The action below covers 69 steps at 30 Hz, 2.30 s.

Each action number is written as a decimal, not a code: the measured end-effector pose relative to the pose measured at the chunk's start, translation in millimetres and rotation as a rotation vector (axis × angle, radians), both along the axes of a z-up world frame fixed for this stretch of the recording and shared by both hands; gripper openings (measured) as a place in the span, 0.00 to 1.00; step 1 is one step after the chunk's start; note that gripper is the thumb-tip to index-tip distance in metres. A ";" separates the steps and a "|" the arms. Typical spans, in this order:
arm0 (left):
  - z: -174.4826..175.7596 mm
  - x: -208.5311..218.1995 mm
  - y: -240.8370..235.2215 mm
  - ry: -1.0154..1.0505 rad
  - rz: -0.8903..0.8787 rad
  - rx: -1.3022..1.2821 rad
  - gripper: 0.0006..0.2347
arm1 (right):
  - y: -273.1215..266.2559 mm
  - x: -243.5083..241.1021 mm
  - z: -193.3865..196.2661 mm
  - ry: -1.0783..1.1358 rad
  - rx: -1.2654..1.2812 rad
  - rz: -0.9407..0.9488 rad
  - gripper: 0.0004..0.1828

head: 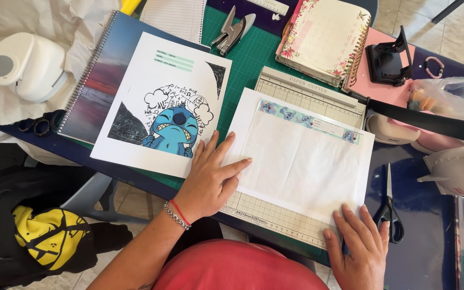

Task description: Trimming printed images using a manual paper cutter

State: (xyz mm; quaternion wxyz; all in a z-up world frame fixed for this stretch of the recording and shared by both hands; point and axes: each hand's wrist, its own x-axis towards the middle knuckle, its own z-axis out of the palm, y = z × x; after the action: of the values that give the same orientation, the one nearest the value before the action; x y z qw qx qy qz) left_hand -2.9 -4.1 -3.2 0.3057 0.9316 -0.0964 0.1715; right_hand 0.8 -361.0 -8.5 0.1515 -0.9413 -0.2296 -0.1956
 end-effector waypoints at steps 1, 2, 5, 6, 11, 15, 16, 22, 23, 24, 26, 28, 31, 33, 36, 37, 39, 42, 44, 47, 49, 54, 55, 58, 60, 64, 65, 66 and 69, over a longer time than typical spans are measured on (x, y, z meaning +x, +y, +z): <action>-0.5 -0.3 -0.1 0.005 -0.001 -0.004 0.17 | 0.3 -0.4 0.4 0.003 0.007 0.003 0.21; -1.1 -0.7 -0.1 0.009 -0.002 -0.008 0.17 | 0.8 -0.9 0.6 0.006 0.014 0.007 0.21; -3.2 -0.5 -0.5 0.004 0.004 -0.010 0.16 | 1.4 -0.7 2.1 -0.010 0.013 0.018 0.20; -4.1 -1.7 -0.8 0.008 0.003 -0.011 0.16 | 0.9 -1.9 1.5 -0.005 0.012 0.017 0.20; -7.7 -0.9 -1.0 0.010 0.015 -0.035 0.18 | 2.2 -2.7 2.2 0.022 0.034 0.017 0.20; -3.9 -0.6 -1.0 0.011 0.026 -0.028 0.17 | 5.2 -2.7 5.5 0.034 0.051 0.020 0.19; -3.7 -0.5 -0.9 0.004 0.034 -0.011 0.17 | 5.7 -2.5 6.0 0.035 0.052 0.027 0.19; -0.6 -0.3 -1.1 -0.005 0.032 0.041 0.17 | 6.1 -2.8 10.3 0.048 0.038 0.038 0.19; -1.0 -0.8 -1.2 0.004 0.035 0.055 0.17 | 6.3 -3.0 11.0 0.048 0.038 0.044 0.19; -0.3 -0.9 -0.6 0.006 0.029 0.052 0.17 | 7.1 -2.3 11.2 0.050 0.035 0.038 0.19; 0.3 -0.9 -1.1 0.023 0.033 0.057 0.17 | 7.0 -1.8 11.9 0.022 0.047 0.064 0.18; 0.0 -2.0 -1.7 0.029 0.028 0.055 0.17 | 6.6 -3.2 13.3 0.043 0.046 0.058 0.18; 0.5 -1.1 -0.4 0.034 0.023 0.052 0.17 | 7.6 -1.7 14.2 0.058 0.055 0.060 0.18; -0.2 -2.3 -0.7 0.048 0.013 0.041 0.17 | 6.8 -2.6 13.8 0.064 0.055 0.059 0.18; -0.1 -1.1 0.5 0.037 0.010 0.056 0.17 | 7.1 -1.9 12.7 0.083 0.080 0.050 0.18; -0.6 -1.7 0.4 0.042 0.012 0.054 0.17 | 7.0 -2.3 12.6 0.088 0.080 0.050 0.18; -0.4 -2.2 0.5 0.046 0.016 0.054 0.18 | 7.0 -2.6 12.3 0.091 0.081 0.051 0.18; 0.4 -2.3 0.0 0.054 0.009 0.054 0.18 | 7.1 -3.6 13.3 0.094 0.077 0.045 0.18; 0.7 -1.8 0.5 0.065 0.015 0.055 0.18 | 8.8 -3.6 15.0 0.115 0.093 0.031 0.19; 0.1 -1.4 0.2 0.050 0.021 0.057 0.18 | 8.4 -4.1 13.9 0.113 0.091 0.024 0.18; 0.2 -1.5 0.3 0.049 0.026 0.059 0.18 | 8.9 -4.3 13.2 0.101 0.086 0.028 0.18; 1.2 -1.5 -0.9 0.039 0.036 0.059 0.18 | 9.1 -4.9 12.7 0.068 0.073 0.030 0.18; 1.0 -1.5 -0.8 0.041 0.031 0.050 0.18 | 8.1 -5.1 11.0 0.063 0.055 0.021 0.18; -0.2 -1.3 -0.4 0.043 0.026 0.044 0.18 | 8.5 -5.0 10.3 0.061 0.049 0.012 0.18; -0.3 -1.2 -0.2 0.042 0.021 0.047 0.18 | 9.2 -5.3 11.1 0.066 0.061 0.007 0.19; -0.4 -0.9 0.2 0.033 0.018 0.059 0.19 | 8.4 -4.2 10.5 0.067 0.058 0.016 0.18; -1.0 -1.8 0.0 0.034 0.016 0.062 0.20 | 7.7 -4.9 9.9 0.077 0.056 0.013 0.19; -0.6 -1.7 0.0 0.035 0.017 0.062 0.20 | 7.7 -5.3 10.0 0.078 0.057 0.015 0.19; -0.2 -1.9 -0.3 0.039 0.012 0.060 0.20 | 7.9 -5.8 10.4 0.086 0.061 0.008 0.19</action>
State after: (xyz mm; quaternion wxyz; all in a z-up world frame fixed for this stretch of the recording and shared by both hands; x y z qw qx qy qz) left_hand -4.8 -4.4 -3.5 0.2785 0.9441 -0.0897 0.1521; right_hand -5.0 -353.1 2.0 0.1906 -0.9429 -0.2207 -0.1612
